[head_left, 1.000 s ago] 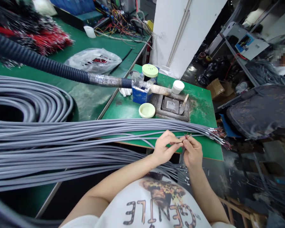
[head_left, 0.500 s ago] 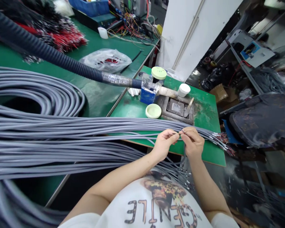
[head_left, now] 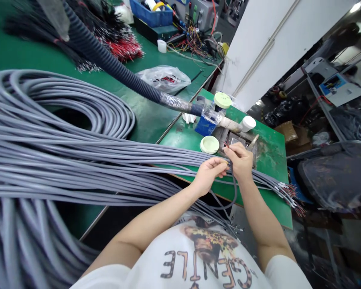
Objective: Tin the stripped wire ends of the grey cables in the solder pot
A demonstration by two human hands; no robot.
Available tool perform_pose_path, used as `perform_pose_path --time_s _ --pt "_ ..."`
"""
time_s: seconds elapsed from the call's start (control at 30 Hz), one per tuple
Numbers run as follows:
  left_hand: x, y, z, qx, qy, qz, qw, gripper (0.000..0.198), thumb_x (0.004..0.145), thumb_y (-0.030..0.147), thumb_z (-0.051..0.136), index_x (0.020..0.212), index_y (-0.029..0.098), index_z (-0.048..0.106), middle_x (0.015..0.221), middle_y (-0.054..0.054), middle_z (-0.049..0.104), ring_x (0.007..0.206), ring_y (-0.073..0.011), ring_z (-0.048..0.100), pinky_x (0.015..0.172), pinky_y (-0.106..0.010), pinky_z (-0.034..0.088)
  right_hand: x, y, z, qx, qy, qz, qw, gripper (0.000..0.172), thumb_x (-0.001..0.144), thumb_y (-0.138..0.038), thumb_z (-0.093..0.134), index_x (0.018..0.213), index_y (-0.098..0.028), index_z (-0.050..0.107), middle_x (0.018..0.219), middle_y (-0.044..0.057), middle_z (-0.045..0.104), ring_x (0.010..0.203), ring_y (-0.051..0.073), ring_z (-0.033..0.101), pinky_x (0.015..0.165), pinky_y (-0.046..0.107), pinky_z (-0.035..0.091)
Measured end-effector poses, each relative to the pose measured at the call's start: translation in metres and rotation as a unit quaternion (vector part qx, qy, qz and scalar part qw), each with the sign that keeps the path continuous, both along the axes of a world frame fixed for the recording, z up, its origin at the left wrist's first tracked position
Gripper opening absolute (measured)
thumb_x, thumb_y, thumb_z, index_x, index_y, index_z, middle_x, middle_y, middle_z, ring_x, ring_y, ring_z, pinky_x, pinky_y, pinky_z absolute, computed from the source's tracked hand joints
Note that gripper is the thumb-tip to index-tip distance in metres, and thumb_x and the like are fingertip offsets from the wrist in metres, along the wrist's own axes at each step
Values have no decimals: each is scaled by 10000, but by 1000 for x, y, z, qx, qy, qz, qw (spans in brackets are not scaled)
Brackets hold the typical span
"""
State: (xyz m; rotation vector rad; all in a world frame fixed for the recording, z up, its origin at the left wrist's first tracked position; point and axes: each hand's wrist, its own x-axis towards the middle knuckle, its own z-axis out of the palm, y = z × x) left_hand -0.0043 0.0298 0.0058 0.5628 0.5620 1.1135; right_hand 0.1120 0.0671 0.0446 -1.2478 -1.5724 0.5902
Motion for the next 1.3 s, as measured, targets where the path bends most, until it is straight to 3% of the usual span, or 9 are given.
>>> perform_pose_path --time_s 0.1,0.23,0.4,0.57,0.8,0.97,1.13,1.3 --pt "-14 3 -5 165 191 34 967 160 730 310 706 810 174 681 743 -35 650 664 -134 552 641 -255 421 5 28 -7 3 -85 0 996 114 779 -294 661 713 -206 691 715 -1 598 704 142 550 692 304 438" --pt "-26 7 -22 360 361 100 854 104 822 252 603 822 213 700 785 -51 677 762 -174 570 759 -298 405 9 59 -23 12 -191 14 981 138 770 -285 661 672 -197 701 656 2 588 702 152 525 714 316 411" --pt "-25 11 -41 452 476 64 751 168 882 285 519 888 213 671 825 -50 681 768 -176 562 714 -305 380 7 73 -41 -3 -290 16 957 138 781 -290 658 694 -204 721 681 23 623 744 182 508 712 333 393" --pt "-24 11 -39 489 557 23 671 220 916 329 462 884 211 645 818 -23 674 790 -172 552 673 -314 340 8 77 -54 -6 -335 -2 942 146 794 -320 655 697 -237 726 733 26 662 806 212 503 766 374 378" --pt "-24 12 -37 497 569 18 655 228 928 336 444 880 216 632 825 -1 673 794 -163 544 679 -316 330 6 78 -57 6 -364 -5 931 173 807 -334 641 689 -238 725 742 26 660 815 215 487 745 378 358" --pt "-24 11 -38 495 567 18 658 225 928 336 448 890 216 634 835 -5 676 803 -165 549 677 -314 326 13 74 -42 27 -334 -11 942 151 804 -316 638 709 -234 722 726 17 651 792 198 503 758 364 379" --pt "-25 12 -39 498 562 9 661 217 923 337 461 906 215 640 835 -16 676 818 -169 556 684 -317 330 64 71 -33 78 -295 -89 948 175 793 -353 637 711 -220 716 706 16 649 749 184 540 774 352 409" --pt "-25 11 -40 496 569 10 656 250 933 351 435 900 215 643 817 -21 669 799 -171 549 676 -322 325 118 72 -50 63 -321 -192 925 221 781 -378 612 696 -203 717 712 37 667 745 202 543 765 358 420"
